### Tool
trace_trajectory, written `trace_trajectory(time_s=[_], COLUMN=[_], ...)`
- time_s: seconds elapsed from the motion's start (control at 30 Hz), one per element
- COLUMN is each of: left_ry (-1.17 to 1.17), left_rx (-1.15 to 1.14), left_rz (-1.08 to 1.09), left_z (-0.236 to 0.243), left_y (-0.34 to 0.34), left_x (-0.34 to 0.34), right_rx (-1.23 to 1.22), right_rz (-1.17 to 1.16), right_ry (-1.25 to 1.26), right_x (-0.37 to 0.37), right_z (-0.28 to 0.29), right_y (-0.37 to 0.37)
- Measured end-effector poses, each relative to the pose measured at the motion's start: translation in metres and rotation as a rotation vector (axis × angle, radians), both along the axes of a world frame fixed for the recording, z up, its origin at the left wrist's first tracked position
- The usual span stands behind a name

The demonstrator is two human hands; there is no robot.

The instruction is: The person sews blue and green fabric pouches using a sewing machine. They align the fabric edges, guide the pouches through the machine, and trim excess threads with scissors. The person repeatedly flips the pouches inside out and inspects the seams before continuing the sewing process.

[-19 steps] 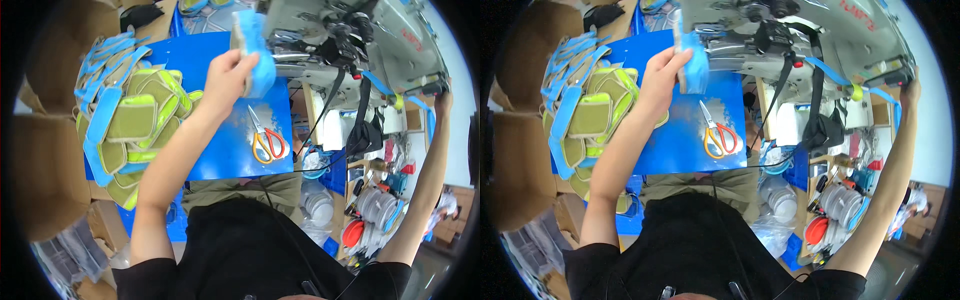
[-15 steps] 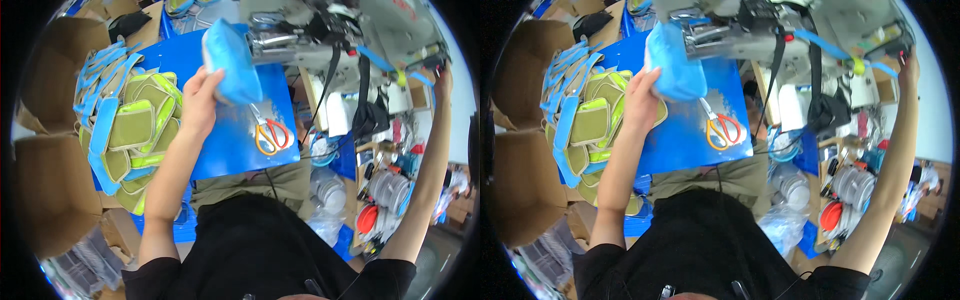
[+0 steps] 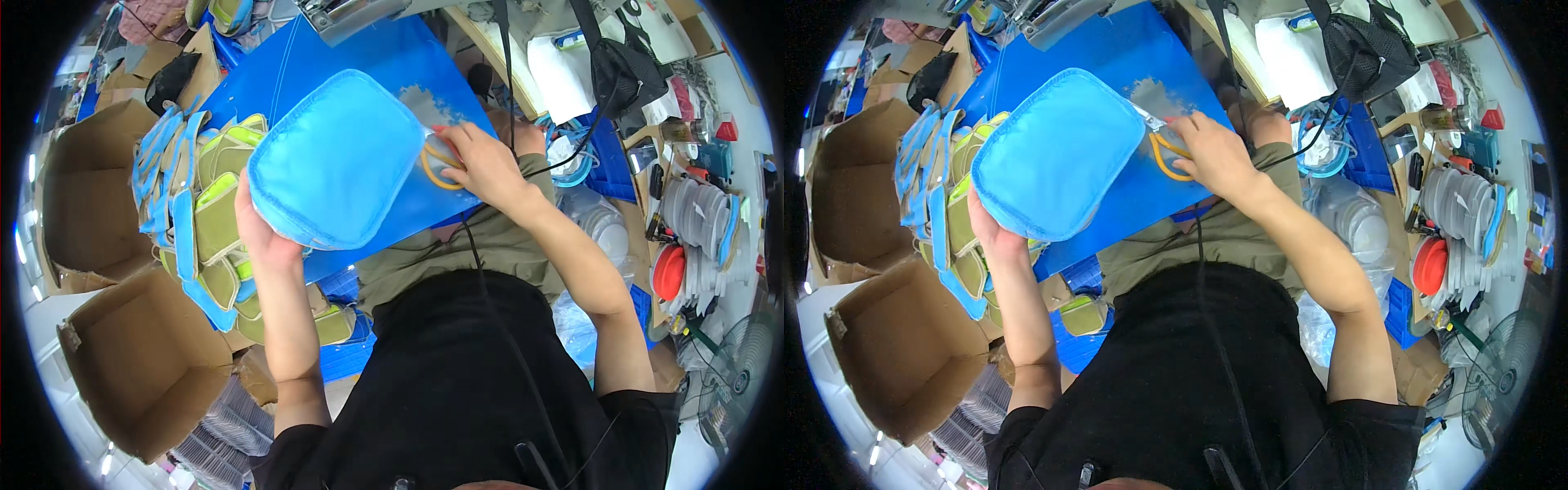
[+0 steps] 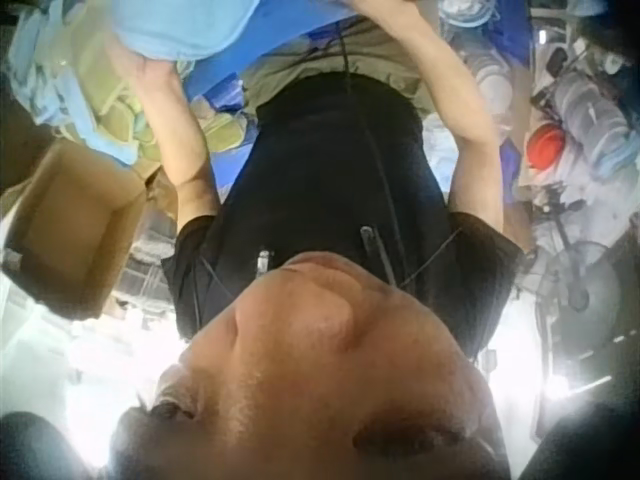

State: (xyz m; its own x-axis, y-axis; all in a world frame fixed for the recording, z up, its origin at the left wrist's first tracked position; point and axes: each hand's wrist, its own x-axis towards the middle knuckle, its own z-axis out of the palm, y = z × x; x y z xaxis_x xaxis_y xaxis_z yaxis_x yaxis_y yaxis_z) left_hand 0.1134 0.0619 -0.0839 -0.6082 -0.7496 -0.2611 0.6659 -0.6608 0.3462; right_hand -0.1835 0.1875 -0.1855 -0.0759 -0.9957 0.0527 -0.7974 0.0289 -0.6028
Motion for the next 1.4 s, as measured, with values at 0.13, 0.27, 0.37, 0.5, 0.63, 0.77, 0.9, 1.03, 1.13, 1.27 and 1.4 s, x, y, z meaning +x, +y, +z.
trace_trajectory(time_s=[0.13, 0.27, 0.37, 0.5, 0.63, 0.77, 0.9, 1.03, 1.13, 1.27, 1.4], left_ry=[-0.041, -0.198, -0.253, -0.331, -0.587, -0.832, -1.098, -1.293, -1.395, -1.464, -1.456], left_rx=[0.041, 0.02, 0.002, -0.013, -0.222, -0.554, -0.872, -1.084, -1.053, -0.862, -0.744], left_rz=[0.066, 0.093, 0.074, 0.063, 0.169, 0.169, -0.026, 0.03, 0.217, 0.252, 0.223], left_z=[0.003, 0.01, 0.015, 0.02, 0.029, 0.01, -0.023, -0.052, -0.071, -0.086, -0.094], left_y=[0.002, 0.003, 0.003, 0.006, 0.018, 0.04, 0.085, 0.107, 0.109, 0.105, 0.108], left_x=[0.004, -0.006, -0.012, -0.021, -0.037, -0.036, -0.047, -0.031, -0.013, 0.013, 0.023], right_rx=[0.184, 0.342, 0.189, -0.09, 0.055, 0.117, 0.184, 0.179, 0.084, 0.028, -0.042], right_rz=[-0.037, -0.077, -0.012, 0.153, 0.129, 0.067, -0.133, -0.136, -0.067, -0.034, -0.013], right_ry=[-0.126, -0.789, -0.679, -0.458, -0.586, -0.44, -0.148, -0.02, -0.029, -0.026, 0.083], right_x=[-0.012, -0.03, -0.012, 0.02, 0.032, 0.023, 0.009, 0.005, 0.0, -0.006, -0.01], right_z=[0.0, 0.019, 0.079, 0.112, 0.121, 0.084, 0.041, 0.021, 0.004, -0.006, -0.013], right_y=[-0.003, 0.006, 0.008, -0.017, -0.031, -0.02, -0.006, -0.007, -0.013, -0.023, -0.033])
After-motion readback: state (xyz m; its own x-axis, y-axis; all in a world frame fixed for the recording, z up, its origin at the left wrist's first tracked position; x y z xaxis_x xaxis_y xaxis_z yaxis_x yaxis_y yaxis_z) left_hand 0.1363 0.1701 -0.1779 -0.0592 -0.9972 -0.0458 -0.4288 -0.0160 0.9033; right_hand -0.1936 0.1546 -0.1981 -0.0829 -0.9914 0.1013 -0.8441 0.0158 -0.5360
